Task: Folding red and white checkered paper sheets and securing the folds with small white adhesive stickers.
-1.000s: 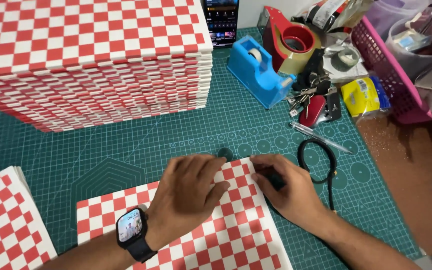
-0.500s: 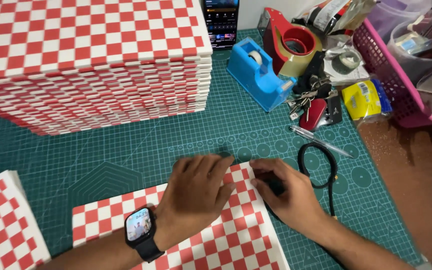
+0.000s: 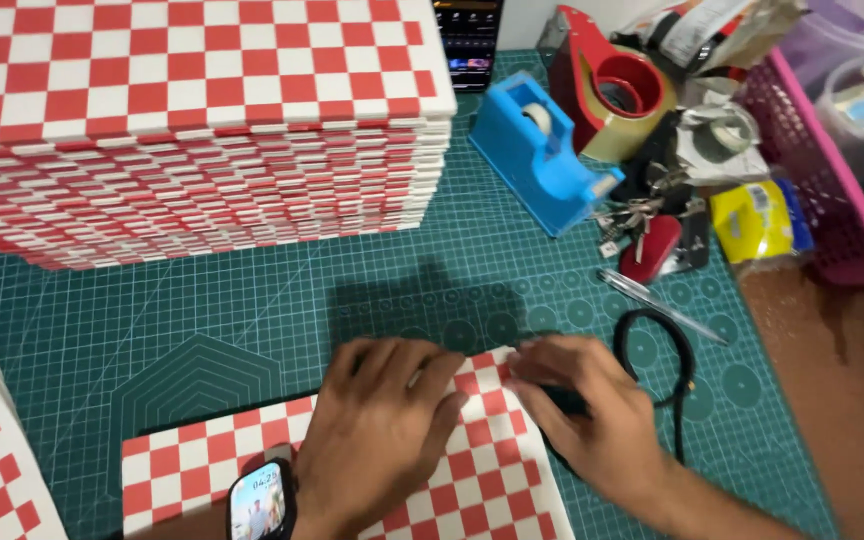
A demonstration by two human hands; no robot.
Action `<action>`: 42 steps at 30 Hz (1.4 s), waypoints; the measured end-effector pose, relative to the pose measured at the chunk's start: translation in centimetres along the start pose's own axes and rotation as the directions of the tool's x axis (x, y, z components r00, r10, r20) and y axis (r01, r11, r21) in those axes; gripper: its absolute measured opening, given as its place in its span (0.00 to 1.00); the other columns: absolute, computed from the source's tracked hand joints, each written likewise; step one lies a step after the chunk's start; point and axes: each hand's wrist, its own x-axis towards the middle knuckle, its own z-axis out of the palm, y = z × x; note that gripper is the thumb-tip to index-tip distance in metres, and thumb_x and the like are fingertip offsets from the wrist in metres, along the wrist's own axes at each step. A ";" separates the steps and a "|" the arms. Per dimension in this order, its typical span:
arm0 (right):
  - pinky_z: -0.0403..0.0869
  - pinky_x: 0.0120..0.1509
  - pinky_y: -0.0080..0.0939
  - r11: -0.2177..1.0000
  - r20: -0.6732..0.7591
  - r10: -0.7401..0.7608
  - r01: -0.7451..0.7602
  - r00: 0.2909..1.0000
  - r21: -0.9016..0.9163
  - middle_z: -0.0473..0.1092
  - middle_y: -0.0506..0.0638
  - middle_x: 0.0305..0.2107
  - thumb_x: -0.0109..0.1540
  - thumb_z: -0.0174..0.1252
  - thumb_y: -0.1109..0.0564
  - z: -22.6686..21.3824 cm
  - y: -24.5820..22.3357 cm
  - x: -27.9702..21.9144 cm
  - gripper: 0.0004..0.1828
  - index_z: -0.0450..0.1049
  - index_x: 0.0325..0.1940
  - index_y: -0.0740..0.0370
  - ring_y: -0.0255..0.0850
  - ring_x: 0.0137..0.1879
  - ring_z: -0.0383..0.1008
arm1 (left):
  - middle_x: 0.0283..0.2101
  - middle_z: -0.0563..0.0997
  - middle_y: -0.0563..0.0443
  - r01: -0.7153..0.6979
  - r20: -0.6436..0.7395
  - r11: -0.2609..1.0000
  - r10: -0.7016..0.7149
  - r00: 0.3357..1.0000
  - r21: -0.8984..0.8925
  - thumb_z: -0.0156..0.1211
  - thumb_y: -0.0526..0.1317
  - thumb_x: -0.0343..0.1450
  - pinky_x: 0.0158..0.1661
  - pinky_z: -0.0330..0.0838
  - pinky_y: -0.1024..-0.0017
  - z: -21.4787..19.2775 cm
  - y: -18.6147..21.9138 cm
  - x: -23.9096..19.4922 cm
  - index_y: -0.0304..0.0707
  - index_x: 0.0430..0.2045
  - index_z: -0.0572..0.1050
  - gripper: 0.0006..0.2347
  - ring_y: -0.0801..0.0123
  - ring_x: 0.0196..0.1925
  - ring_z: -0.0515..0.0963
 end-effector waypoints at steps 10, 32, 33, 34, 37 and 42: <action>0.83 0.55 0.31 0.998 -0.026 -0.021 0.022 0.999 0.052 0.77 0.54 0.39 0.55 0.72 0.63 0.5 0.6 -0.4 0.21 0.73 0.49 0.68 0.38 0.46 0.82 | 0.46 0.78 0.52 0.063 0.045 0.994 -0.059 0.997 -0.090 0.57 0.42 0.73 0.47 0.65 0.56 -0.4 -0.3 0.3 0.42 0.47 0.75 0.11 0.59 0.46 0.76; 0.78 0.59 0.33 0.915 -0.092 -0.213 0.231 0.973 0.332 0.82 0.47 0.45 0.61 0.68 0.67 -0.1 3.6 -2.4 0.32 0.63 0.66 0.58 0.35 0.54 0.76 | 0.26 0.73 0.56 0.013 -0.053 0.981 -0.024 0.998 -0.194 0.59 0.24 0.67 0.43 0.64 0.63 -0.4 0.0 0.6 0.42 0.19 0.68 0.11 0.66 0.34 0.76; 0.78 0.57 0.32 0.956 -0.062 -0.123 0.135 0.990 0.262 0.82 0.48 0.46 0.62 0.68 0.62 0.0 3.8 -2.4 0.29 0.64 0.65 0.59 0.34 0.52 0.78 | 0.28 0.74 0.56 0.021 -0.060 0.983 -0.032 0.998 -0.184 0.62 0.26 0.69 0.44 0.65 0.62 -0.3 0.0 0.4 0.43 0.23 0.69 0.10 0.67 0.34 0.76; 0.78 0.55 0.30 0.982 -0.041 -0.027 0.034 0.999 0.183 0.81 0.48 0.46 0.62 0.67 0.57 0.1 3.9 -2.4 0.28 0.65 0.63 0.60 0.33 0.51 0.80 | 0.29 0.74 0.57 0.024 -0.067 0.984 -0.036 0.997 -0.179 0.64 0.29 0.70 0.46 0.65 0.60 -0.1 0.0 0.2 0.45 0.27 0.70 0.09 0.68 0.35 0.76; 0.82 0.56 0.27 0.989 0.049 0.005 -0.012 0.999 0.144 0.82 0.45 0.45 0.54 0.78 0.58 0.7 3.8 -1.9 0.38 0.66 0.63 0.60 0.31 0.51 0.84 | 0.28 0.71 0.60 0.020 -0.057 0.988 -0.029 0.998 -0.152 0.57 0.23 0.68 0.50 0.64 0.54 -0.4 0.5 0.5 0.48 0.22 0.76 0.13 0.68 0.36 0.76; 0.84 0.47 0.24 0.989 -0.019 -0.093 0.094 0.996 0.112 0.79 0.47 0.39 0.54 0.78 0.62 0.5 2.5 -0.9 0.31 0.70 0.56 0.63 0.33 0.43 0.81 | 0.37 0.77 0.63 0.128 -0.016 0.979 -0.132 0.991 -0.160 0.58 0.30 0.65 0.56 0.61 0.50 0.1 0.5 0.1 0.48 0.21 0.76 0.07 0.65 0.47 0.77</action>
